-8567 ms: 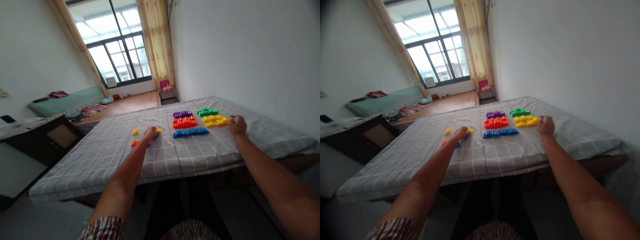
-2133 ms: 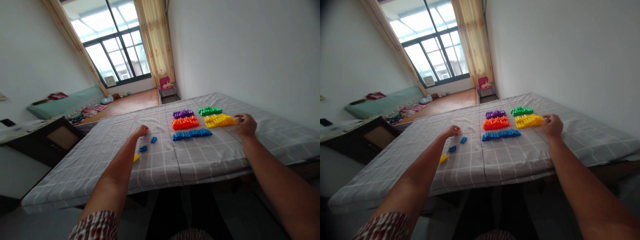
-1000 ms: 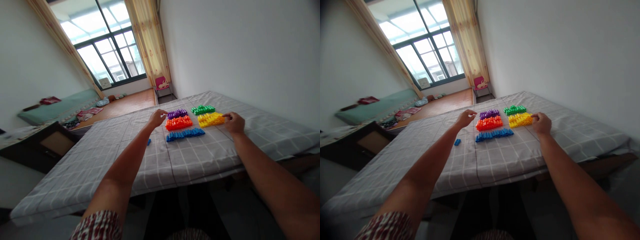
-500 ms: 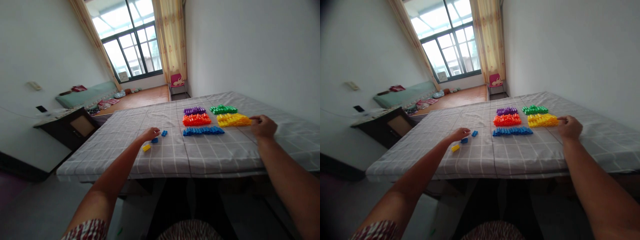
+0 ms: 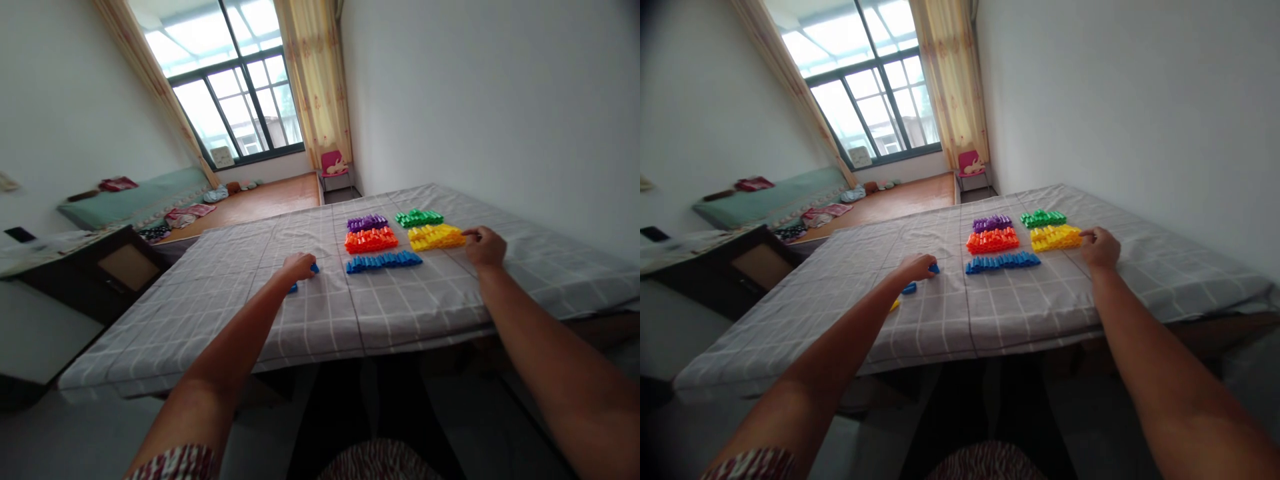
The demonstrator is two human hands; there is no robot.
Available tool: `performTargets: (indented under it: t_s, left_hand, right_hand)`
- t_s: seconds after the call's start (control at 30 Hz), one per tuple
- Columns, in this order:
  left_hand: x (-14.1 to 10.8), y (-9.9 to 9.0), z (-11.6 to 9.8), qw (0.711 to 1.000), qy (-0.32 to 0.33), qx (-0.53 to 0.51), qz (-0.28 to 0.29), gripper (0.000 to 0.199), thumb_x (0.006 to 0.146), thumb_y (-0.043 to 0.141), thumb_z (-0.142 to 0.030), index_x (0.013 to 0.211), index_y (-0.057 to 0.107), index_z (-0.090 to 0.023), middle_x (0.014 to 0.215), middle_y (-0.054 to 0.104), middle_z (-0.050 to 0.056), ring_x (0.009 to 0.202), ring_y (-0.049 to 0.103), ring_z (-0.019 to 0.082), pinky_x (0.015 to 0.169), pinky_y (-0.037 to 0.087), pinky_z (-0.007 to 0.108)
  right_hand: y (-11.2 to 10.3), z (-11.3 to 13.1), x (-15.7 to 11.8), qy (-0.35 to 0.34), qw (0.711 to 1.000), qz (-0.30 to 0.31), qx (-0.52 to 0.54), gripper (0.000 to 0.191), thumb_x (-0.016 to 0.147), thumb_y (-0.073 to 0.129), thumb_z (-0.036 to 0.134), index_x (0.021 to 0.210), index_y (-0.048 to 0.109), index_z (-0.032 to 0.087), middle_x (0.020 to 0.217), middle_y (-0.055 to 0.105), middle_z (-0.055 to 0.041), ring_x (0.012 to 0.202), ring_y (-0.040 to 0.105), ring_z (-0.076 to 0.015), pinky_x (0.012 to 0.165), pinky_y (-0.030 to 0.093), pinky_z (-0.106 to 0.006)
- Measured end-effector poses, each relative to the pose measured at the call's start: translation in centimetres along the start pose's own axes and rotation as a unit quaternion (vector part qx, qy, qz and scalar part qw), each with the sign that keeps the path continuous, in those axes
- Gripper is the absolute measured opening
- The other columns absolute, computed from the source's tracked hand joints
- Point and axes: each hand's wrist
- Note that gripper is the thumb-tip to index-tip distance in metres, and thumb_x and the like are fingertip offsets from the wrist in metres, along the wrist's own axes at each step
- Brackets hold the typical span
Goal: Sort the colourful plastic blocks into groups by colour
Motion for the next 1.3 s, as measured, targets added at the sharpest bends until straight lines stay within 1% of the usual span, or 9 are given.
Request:
performTargets:
  t_s: [0.1, 0.2, 0.3, 0.4, 0.77, 0.9, 1.03, 1.17, 1.3]
  left_hand:
    - [0.1, -0.9, -2.0, 0.997, 0.047, 0.002, -0.057, 0.033, 0.071, 0.064, -0.025, 0.103, 0.069, -0.026, 0.102, 0.07, 0.006, 0.099, 0.063, 0.025, 0.081, 0.049, 0.032]
    - [0.7, -2.2, -5.8, 0.974, 0.163, -0.067, -0.141, 0.04, 0.075, 0.058, -0.019, 0.114, 0.066, -0.027, 0.115, 0.066, 0.004, 0.107, 0.059, 0.021, 0.091, 0.047, 0.03]
    - [1.6, -3.4, -10.2, 0.941, 0.277, -0.103, -0.164, 0.043, 0.075, 0.055, -0.013, 0.115, 0.066, -0.026, 0.121, 0.063, 0.004, 0.111, 0.057, 0.019, 0.096, 0.046, 0.03]
    - [2.5, -4.2, -13.4, 0.929, 0.323, -0.094, -0.157, 0.045, 0.075, 0.053, -0.009, 0.115, 0.066, -0.026, 0.121, 0.063, 0.004, 0.112, 0.057, 0.02, 0.096, 0.047, 0.032]
    - [3.5, -5.1, -15.9, 0.906, 0.384, -0.119, -0.136, 0.04, 0.081, 0.052, -0.014, 0.116, 0.067, -0.026, 0.112, 0.068, 0.005, 0.102, 0.062, 0.018, 0.092, 0.05, 0.03]
    - [2.2, -4.9, -13.1, 0.908, 0.351, -0.142, -0.179, 0.036, 0.083, 0.052, -0.016, 0.113, 0.068, -0.025, 0.115, 0.067, 0.006, 0.107, 0.06, 0.018, 0.096, 0.048, 0.032]
    - [-0.4, -3.5, -6.0, 0.939, 0.245, -0.15, -0.189, 0.035, 0.086, 0.048, -0.019, 0.114, 0.068, -0.025, 0.118, 0.066, 0.005, 0.109, 0.059, 0.018, 0.098, 0.046, 0.033]
    - [-3.4, -1.4, 1.3, 0.983, 0.089, -0.131, -0.091, 0.034, 0.085, 0.048, -0.024, 0.111, 0.069, -0.022, 0.106, 0.07, 0.005, 0.093, 0.065, 0.017, 0.086, 0.049, 0.029]
    - [-5.7, 0.2, 4.6, 0.99, 0.019, -0.137, 0.027, 0.038, 0.084, 0.052, -0.044, 0.111, 0.07, -0.023, 0.102, 0.072, 0.005, 0.088, 0.065, 0.018, 0.077, 0.048, 0.025]
  right_hand:
    - [-0.1, 0.2, 0.0, -0.002, 1.0, 0.005, 0.007, 0.029, 0.077, 0.044, 0.02, 0.085, 0.072, 0.016, 0.082, 0.069, -0.0078, 0.073, 0.056, -0.0185, 0.071, 0.039, -0.028]
    - [-0.1, 0.3, 0.0, -0.003, 1.0, 0.011, 0.009, 0.028, 0.077, 0.045, 0.018, 0.086, 0.072, 0.016, 0.083, 0.069, -0.0079, 0.073, 0.056, -0.0183, 0.071, 0.039, -0.028]
    - [-0.1, 0.3, 0.0, -0.003, 1.0, 0.014, 0.012, 0.028, 0.077, 0.045, 0.018, 0.086, 0.072, 0.015, 0.083, 0.069, -0.0082, 0.073, 0.056, -0.0185, 0.071, 0.039, -0.028]
    - [0.0, 0.3, -0.1, -0.006, 1.0, 0.015, 0.022, 0.028, 0.078, 0.045, 0.018, 0.086, 0.072, 0.016, 0.082, 0.069, -0.0079, 0.073, 0.056, -0.0189, 0.071, 0.039, -0.029]
    - [1.0, -0.2, 0.3, -0.025, 0.999, 0.008, 0.029, 0.029, 0.075, 0.045, 0.02, 0.082, 0.072, 0.018, 0.08, 0.068, -0.0068, 0.07, 0.056, -0.0194, 0.067, 0.039, -0.029]
    - [0.7, 0.1, 0.1, -0.015, 1.0, 0.013, 0.024, 0.03, 0.076, 0.044, 0.02, 0.083, 0.072, 0.018, 0.08, 0.069, -0.0071, 0.07, 0.056, -0.0191, 0.067, 0.039, -0.029]
    - [0.1, 0.4, 0.1, -0.016, 0.999, 0.027, 0.019, 0.03, 0.077, 0.045, 0.021, 0.086, 0.073, 0.016, 0.081, 0.069, -0.008, 0.07, 0.055, -0.0179, 0.068, 0.038, -0.027]
    - [0.1, 0.2, 0.2, -0.014, 1.0, 0.022, 0.004, 0.031, 0.077, 0.045, 0.022, 0.087, 0.073, 0.015, 0.077, 0.068, -0.0078, 0.066, 0.053, -0.0169, 0.066, 0.038, -0.027]
    - [0.0, 0.0, 0.1, -0.001, 1.0, 0.006, -0.011, 0.032, 0.075, 0.045, 0.023, 0.088, 0.074, 0.015, 0.072, 0.065, -0.0073, 0.062, 0.05, -0.0176, 0.062, 0.036, -0.029]
Point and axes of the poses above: each hand's wrist, its own x-axis towards the middle knuckle, its own y-axis out of the palm, z = x × y
